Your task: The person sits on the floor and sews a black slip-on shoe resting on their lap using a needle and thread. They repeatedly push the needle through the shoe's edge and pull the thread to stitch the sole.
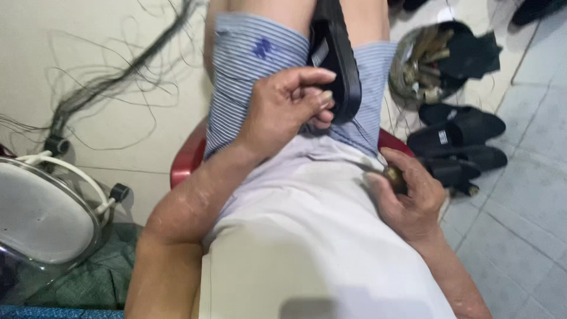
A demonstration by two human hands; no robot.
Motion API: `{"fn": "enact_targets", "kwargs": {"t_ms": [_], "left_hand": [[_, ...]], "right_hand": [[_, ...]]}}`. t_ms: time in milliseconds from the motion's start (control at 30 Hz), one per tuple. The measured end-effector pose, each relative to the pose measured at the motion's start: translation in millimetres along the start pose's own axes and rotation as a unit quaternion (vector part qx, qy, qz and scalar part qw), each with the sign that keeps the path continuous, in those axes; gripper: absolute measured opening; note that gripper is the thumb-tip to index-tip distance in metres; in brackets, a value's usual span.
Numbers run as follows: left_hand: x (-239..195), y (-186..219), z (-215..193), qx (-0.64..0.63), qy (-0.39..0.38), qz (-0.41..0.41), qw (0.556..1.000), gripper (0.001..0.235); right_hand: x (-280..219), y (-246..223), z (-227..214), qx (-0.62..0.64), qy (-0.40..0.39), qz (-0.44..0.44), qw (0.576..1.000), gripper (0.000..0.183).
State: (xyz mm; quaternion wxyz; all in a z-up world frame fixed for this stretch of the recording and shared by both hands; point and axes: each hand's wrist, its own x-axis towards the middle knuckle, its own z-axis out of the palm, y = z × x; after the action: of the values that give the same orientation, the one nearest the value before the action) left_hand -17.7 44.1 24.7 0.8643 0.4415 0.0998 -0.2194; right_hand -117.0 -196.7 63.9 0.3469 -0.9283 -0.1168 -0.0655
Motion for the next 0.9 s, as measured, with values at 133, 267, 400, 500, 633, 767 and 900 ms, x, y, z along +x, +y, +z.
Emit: {"fn": "enact_targets", "kwargs": {"t_ms": [133, 267, 400, 500, 633, 767, 900], "left_hand": [[-12, 6, -14, 0.061, 0.044, 0.060, 0.995, 0.028], [-13, -6, -9, 0.142, 0.021, 0.056, 0.988, 0.019], [3, -19, -5, 0.287, -0.017, 0.212, 0.934, 0.006], [4, -19, 4, 0.275, -0.016, 0.222, 0.935, 0.011], [5, -21, 5, 0.298, -0.007, 0.259, 0.919, 0.012], [-1, -10, -9, 0.396, -0.024, 0.272, 0.877, 0.013], [-8, 1, -13, 0.396, -0.061, 0.216, 0.890, 0.012]], "right_hand": [[18, 11, 31, 0.043, 0.060, -0.030, 0.997, 0.044], [38, 20, 51, 0.092, 0.093, -0.043, 0.990, 0.030], [45, 24, 67, 0.425, 0.049, 0.041, 0.903, 0.007], [31, 7, 44, 0.476, -0.038, 0.086, 0.874, 0.019], [25, 4, 21, 0.361, -0.030, 0.058, 0.930, 0.022], [18, 21, 25, 0.308, 0.007, 0.068, 0.949, 0.007], [51, 26, 18, 0.494, -0.046, 0.073, 0.865, 0.014]]}}
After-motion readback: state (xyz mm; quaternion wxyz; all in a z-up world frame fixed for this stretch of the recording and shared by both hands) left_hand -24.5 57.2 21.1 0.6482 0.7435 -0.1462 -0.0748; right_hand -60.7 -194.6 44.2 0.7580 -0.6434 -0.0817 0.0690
